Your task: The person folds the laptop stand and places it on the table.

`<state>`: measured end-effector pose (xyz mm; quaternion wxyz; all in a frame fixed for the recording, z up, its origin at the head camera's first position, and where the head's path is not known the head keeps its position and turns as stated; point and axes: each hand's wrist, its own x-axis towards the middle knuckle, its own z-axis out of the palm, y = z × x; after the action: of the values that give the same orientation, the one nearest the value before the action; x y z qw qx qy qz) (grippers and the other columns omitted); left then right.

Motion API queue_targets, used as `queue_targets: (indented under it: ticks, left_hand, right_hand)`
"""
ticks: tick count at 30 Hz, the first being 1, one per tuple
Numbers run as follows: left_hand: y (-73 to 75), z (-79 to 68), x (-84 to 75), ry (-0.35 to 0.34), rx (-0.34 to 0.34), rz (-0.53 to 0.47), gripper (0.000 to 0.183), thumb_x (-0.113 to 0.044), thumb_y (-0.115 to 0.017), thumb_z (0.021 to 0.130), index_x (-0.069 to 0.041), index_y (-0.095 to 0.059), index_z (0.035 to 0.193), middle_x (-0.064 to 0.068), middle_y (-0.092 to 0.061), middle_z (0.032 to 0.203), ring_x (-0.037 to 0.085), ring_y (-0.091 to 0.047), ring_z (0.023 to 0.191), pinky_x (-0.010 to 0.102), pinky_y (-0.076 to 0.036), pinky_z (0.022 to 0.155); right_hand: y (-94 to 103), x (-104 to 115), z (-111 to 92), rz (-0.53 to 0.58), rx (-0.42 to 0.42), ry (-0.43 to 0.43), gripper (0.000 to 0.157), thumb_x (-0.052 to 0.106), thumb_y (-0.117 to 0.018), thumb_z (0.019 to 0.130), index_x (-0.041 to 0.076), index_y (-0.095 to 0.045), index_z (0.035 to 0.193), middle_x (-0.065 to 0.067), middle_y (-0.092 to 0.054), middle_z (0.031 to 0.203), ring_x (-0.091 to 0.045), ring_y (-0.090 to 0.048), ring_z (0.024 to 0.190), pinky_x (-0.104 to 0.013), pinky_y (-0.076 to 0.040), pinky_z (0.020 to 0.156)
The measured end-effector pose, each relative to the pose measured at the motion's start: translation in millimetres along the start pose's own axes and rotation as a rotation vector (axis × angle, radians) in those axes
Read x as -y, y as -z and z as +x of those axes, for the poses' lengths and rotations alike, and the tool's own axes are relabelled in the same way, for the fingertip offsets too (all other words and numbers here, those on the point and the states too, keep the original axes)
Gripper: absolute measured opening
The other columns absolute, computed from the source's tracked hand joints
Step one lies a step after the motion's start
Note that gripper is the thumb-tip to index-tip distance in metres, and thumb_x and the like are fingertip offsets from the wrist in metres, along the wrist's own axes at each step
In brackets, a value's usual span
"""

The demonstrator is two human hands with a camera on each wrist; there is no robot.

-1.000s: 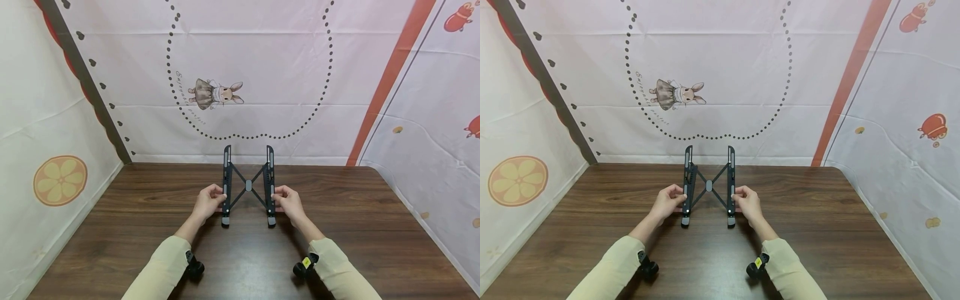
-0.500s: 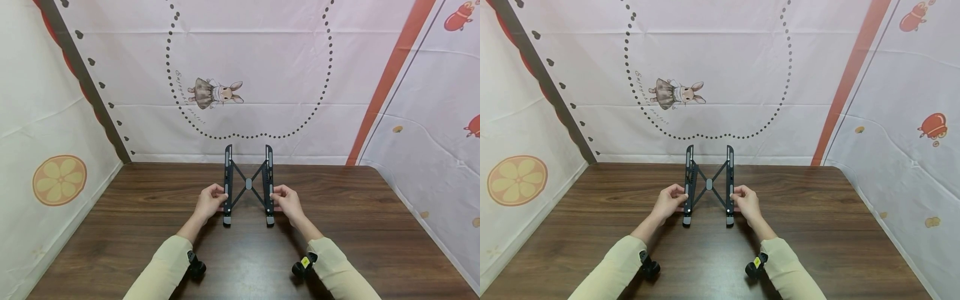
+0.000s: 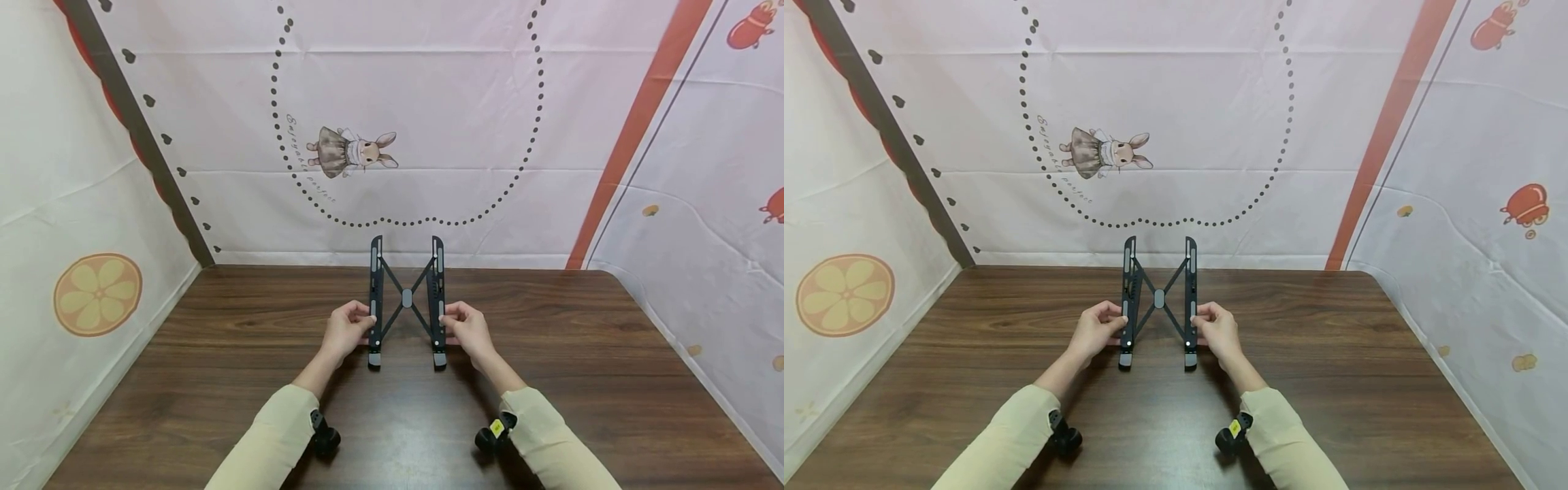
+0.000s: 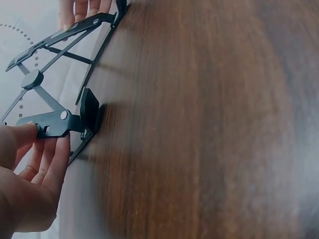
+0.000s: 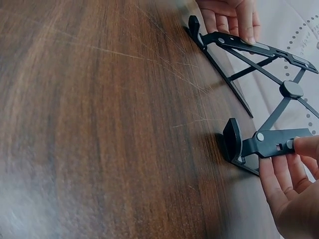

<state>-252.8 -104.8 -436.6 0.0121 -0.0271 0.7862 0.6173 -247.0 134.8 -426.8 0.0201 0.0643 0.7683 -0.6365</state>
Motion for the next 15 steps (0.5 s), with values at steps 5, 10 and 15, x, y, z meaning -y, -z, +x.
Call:
queue_targets:
  ticks: [5, 10, 15]
  left_hand:
    - [-2.3, -0.1, -0.7, -0.006, -0.014, -0.009, 0.020, -0.009, -0.064, 0.085, -0.001, -0.060, 0.103, 0.011, -0.066, 0.087, 0.015, -0.063, 0.065, 0.034, -0.056, 0.060]
    - [-4.9, -0.7, -0.8, -0.003, -0.027, -0.016, 0.020, -0.010, -0.065, 0.084, -0.002, -0.062, 0.102, 0.010, -0.066, 0.085, 0.016, -0.064, 0.065, 0.032, -0.055, 0.058]
    - [-8.1, -1.2, -0.5, -0.002, -0.035, -0.010, 0.017, -0.011, -0.065, 0.084, -0.005, -0.063, 0.101, 0.009, -0.066, 0.086, 0.015, -0.063, 0.065, 0.030, -0.055, 0.057]
  right_hand:
    - [-1.1, 0.8, -0.6, 0.004, 0.005, 0.000, 0.017, 0.006, -0.060, 0.087, 0.002, -0.060, 0.103, -0.006, -0.060, 0.088, -0.015, -0.061, 0.069, -0.036, -0.055, 0.069]
    - [-3.0, 0.5, -0.2, 0.007, 0.003, -0.007, 0.018, 0.006, -0.061, 0.087, 0.001, -0.060, 0.104, -0.006, -0.060, 0.088, -0.016, -0.061, 0.070, -0.035, -0.055, 0.068]
    - [-5.3, 1.3, -0.3, 0.001, -0.006, -0.014, 0.020, 0.007, -0.061, 0.086, 0.001, -0.059, 0.105, -0.005, -0.060, 0.088, -0.015, -0.061, 0.071, -0.034, -0.055, 0.068]
